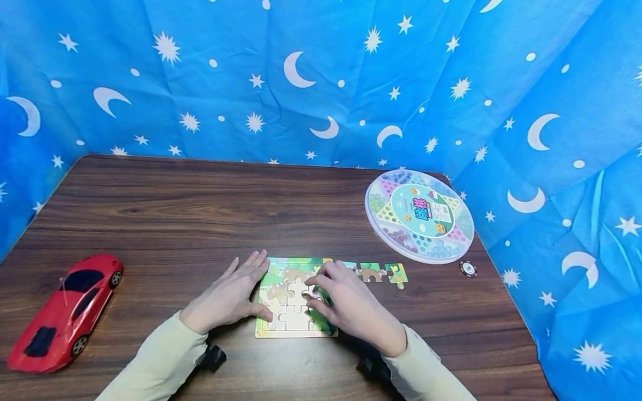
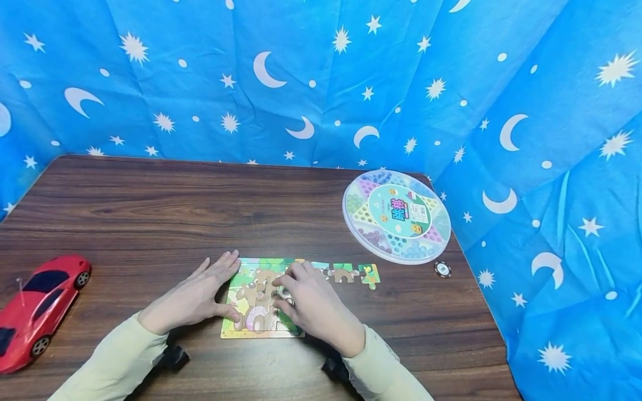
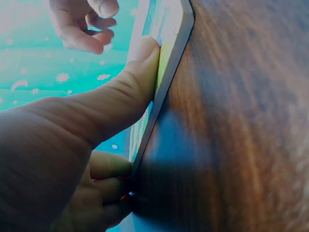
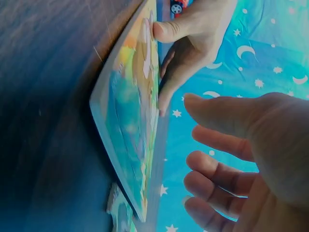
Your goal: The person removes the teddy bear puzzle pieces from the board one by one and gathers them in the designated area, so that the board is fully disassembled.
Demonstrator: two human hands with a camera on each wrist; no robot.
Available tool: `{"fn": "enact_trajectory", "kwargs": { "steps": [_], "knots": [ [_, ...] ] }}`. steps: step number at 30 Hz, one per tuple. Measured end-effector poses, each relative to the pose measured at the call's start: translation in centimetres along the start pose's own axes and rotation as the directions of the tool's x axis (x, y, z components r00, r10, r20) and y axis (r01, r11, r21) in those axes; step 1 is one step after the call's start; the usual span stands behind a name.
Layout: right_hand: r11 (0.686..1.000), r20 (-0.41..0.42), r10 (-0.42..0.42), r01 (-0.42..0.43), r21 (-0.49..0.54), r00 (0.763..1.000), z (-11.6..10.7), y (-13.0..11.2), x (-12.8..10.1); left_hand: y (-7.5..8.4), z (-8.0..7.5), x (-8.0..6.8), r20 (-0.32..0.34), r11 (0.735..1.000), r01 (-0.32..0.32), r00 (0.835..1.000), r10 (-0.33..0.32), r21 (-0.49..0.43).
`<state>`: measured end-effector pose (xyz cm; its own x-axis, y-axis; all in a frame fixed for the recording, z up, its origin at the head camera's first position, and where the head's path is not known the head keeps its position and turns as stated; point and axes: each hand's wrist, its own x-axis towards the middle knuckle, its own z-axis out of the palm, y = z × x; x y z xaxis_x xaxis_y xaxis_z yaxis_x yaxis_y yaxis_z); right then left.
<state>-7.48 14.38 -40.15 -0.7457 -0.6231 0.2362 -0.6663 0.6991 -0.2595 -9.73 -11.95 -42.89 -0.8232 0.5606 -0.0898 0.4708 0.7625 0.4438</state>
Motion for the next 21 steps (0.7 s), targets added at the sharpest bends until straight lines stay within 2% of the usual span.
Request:
{"fn": "enact_trajectory", "kwargs": {
  "steps": [8, 16, 21],
  "knots": [
    [0.998, 0.077, -0.051, 0.054, -0.033, 0.996, 0.8, -0.5, 0.1, 0.0, 0.0, 0.0, -0.001, 1.000, -0.003, 1.000, 0.003, -0.009],
    [0.997, 0.135, -0.040, 0.049, -0.064, 0.990, 1.4, -0.8, 0.1, -0.1, 0.1, -0.1, -0.011, 1.000, -0.009, 1.000, 0.009, -0.010],
    [0.997, 0.138, -0.035, 0.044, -0.064, 0.990, 1.5, -0.8, 0.0, -0.1, 0.1, -0.1, -0.013, 1.000, -0.010, 1.000, 0.010, -0.010]
  ]
}}
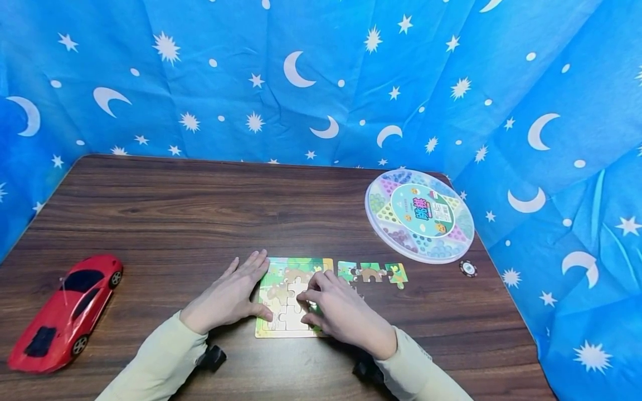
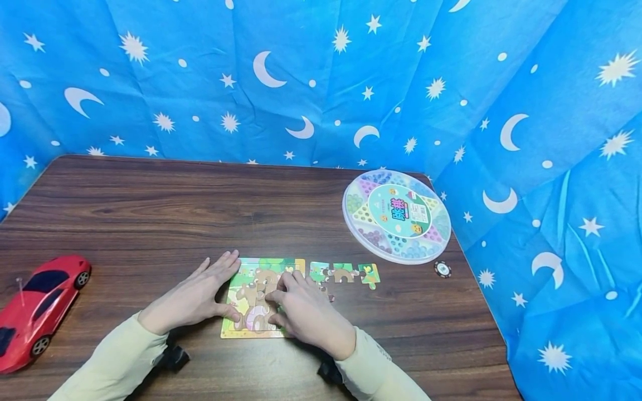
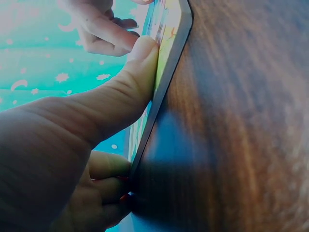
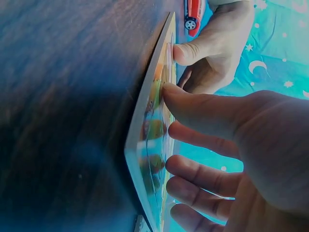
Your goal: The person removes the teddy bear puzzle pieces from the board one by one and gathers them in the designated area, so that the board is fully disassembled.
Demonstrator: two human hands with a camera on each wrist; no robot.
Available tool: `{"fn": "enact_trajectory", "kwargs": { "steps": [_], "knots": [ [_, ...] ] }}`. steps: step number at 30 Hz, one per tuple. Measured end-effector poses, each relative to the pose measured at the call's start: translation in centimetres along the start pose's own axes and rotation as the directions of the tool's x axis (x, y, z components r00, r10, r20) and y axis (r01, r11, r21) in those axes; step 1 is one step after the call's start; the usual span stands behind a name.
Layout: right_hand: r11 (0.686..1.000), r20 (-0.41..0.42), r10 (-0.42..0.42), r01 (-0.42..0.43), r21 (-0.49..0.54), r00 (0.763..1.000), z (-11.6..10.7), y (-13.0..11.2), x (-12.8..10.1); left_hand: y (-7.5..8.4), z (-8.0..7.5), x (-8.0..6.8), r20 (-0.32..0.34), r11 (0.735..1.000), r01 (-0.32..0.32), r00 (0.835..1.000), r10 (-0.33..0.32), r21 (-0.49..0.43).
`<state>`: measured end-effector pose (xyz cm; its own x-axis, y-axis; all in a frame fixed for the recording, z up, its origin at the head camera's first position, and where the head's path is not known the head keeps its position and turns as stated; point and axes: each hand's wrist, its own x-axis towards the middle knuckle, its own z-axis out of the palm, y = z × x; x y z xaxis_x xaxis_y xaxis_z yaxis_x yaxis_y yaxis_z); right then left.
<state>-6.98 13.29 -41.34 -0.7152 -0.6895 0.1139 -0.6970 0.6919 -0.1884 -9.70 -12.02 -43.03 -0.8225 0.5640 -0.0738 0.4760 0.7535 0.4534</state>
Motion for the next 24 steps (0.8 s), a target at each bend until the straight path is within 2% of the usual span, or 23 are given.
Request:
{"fn": "enact_trajectory", "kwargs": {
  "steps": [13, 24],
  "knots": [
    [0.998, -0.013, 0.041, -0.042, -0.049, 0.999, -0.02, 0.39, 0.28, 0.03, 0.12, 0.02, -0.001, 1.000, -0.007, 1.000, 0.007, 0.019],
    [0.998, -0.031, 0.058, -0.059, -0.018, 0.998, 0.06, 0.55, 0.78, 0.08, 0.10, 0.04, -0.010, 0.999, -0.013, 1.000, 0.013, 0.030]
  ]
}}
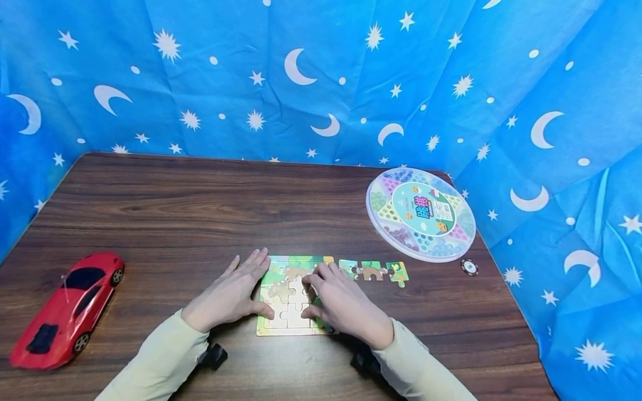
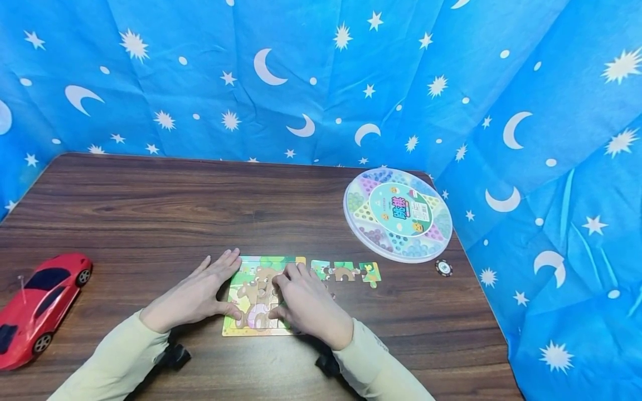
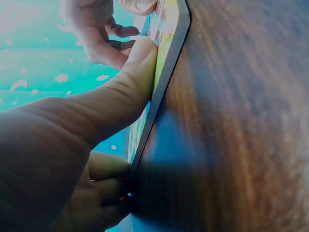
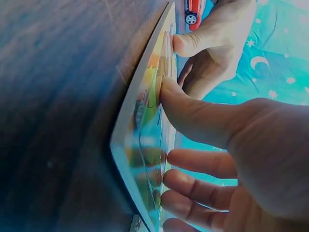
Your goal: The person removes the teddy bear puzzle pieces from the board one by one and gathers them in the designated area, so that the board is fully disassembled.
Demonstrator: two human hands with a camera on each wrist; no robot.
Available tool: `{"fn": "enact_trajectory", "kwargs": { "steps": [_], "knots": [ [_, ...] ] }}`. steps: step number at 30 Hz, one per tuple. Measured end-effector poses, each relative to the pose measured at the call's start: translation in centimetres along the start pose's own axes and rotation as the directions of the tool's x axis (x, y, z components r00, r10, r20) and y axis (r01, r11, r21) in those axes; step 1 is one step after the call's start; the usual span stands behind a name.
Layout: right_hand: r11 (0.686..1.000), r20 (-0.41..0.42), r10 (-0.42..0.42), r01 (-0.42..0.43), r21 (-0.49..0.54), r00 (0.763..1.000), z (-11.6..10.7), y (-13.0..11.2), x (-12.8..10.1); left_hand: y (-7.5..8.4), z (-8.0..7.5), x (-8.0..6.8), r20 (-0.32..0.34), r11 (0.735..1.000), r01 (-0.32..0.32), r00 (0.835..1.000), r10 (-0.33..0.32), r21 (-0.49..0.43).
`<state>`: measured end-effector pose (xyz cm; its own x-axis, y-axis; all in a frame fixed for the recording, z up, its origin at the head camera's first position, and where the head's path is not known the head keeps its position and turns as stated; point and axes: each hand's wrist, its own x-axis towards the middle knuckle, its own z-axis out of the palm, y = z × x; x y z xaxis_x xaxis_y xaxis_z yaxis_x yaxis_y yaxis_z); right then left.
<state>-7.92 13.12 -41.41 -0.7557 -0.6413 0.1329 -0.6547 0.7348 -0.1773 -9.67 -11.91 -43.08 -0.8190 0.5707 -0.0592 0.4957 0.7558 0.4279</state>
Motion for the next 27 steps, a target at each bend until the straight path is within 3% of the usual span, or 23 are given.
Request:
{"fn": "enact_trajectory", "kwargs": {
  "steps": [21, 27],
  "knots": [
    [1.000, 0.144, 0.029, -0.027, -0.015, 0.989, -0.7, 0.0, 1.5, 0.0, 0.0, 0.0, 0.004, 1.000, 0.007, 1.000, -0.007, -0.009],
    [0.999, 0.138, 0.047, -0.049, 0.011, 0.989, -0.5, 0.1, 1.6, 0.0, 0.0, 0.0, 0.000, 1.000, 0.007, 1.000, -0.007, -0.011]
  ]
}}
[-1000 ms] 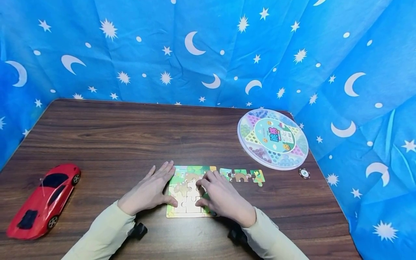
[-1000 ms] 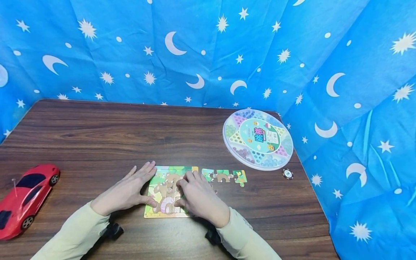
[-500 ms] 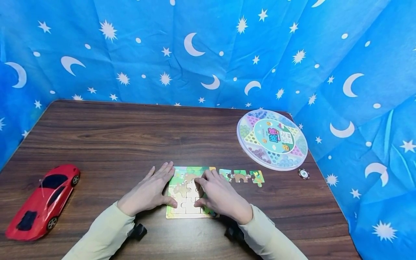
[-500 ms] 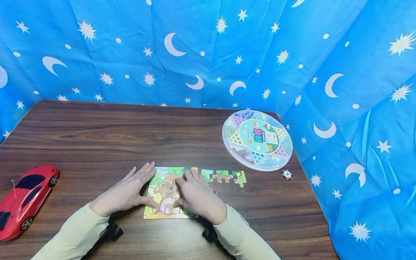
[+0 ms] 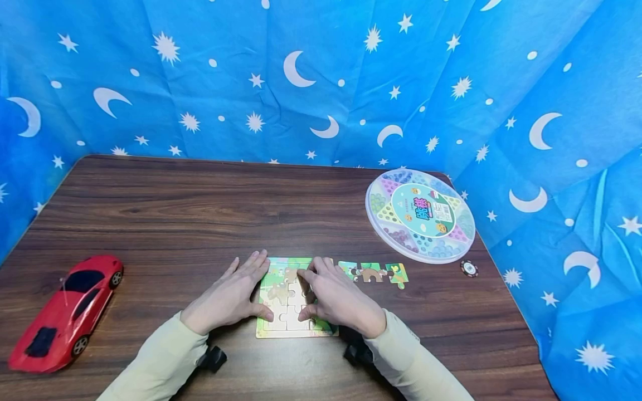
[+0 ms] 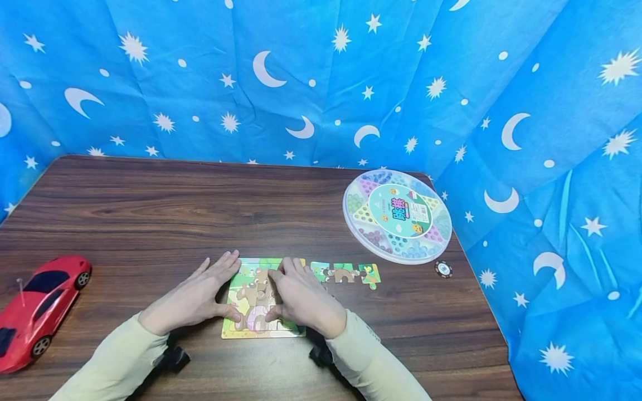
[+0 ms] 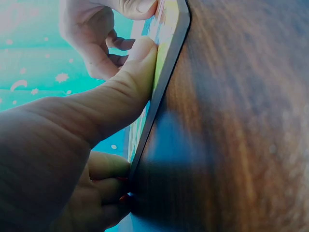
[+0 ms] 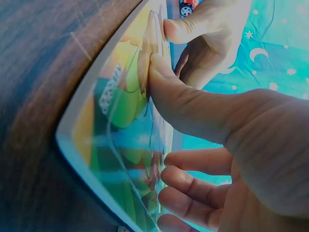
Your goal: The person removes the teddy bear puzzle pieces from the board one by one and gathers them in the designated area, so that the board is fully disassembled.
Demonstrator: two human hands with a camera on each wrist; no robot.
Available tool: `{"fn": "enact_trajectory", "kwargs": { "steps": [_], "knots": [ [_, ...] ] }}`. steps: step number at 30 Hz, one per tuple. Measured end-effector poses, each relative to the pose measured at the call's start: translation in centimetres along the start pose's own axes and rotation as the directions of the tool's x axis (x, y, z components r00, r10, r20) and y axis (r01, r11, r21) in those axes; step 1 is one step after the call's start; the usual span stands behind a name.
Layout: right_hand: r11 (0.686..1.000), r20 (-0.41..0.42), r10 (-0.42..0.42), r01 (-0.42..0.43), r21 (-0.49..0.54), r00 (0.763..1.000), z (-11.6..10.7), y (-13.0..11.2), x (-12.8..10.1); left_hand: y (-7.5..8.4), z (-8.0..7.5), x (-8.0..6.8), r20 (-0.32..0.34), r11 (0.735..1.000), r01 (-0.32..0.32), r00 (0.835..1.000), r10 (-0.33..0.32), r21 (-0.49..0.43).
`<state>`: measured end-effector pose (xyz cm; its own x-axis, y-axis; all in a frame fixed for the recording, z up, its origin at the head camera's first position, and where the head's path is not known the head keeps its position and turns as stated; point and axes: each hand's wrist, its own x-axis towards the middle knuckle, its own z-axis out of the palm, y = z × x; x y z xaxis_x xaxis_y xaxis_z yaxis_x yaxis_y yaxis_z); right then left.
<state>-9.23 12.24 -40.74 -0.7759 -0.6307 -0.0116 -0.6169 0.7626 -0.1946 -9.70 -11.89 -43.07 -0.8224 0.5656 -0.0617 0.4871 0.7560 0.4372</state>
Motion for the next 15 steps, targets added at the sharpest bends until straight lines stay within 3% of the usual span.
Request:
{"fn": "enact_trajectory", "kwargs": {
  "steps": [15],
  "knots": [
    [0.996, -0.066, 0.026, -0.020, 0.092, 0.997, 0.35, 0.10, 0.13, 0.02, 0.02, 0.04, -0.007, 1.000, 0.001, 1.000, 0.000, 0.011]
  ]
}}
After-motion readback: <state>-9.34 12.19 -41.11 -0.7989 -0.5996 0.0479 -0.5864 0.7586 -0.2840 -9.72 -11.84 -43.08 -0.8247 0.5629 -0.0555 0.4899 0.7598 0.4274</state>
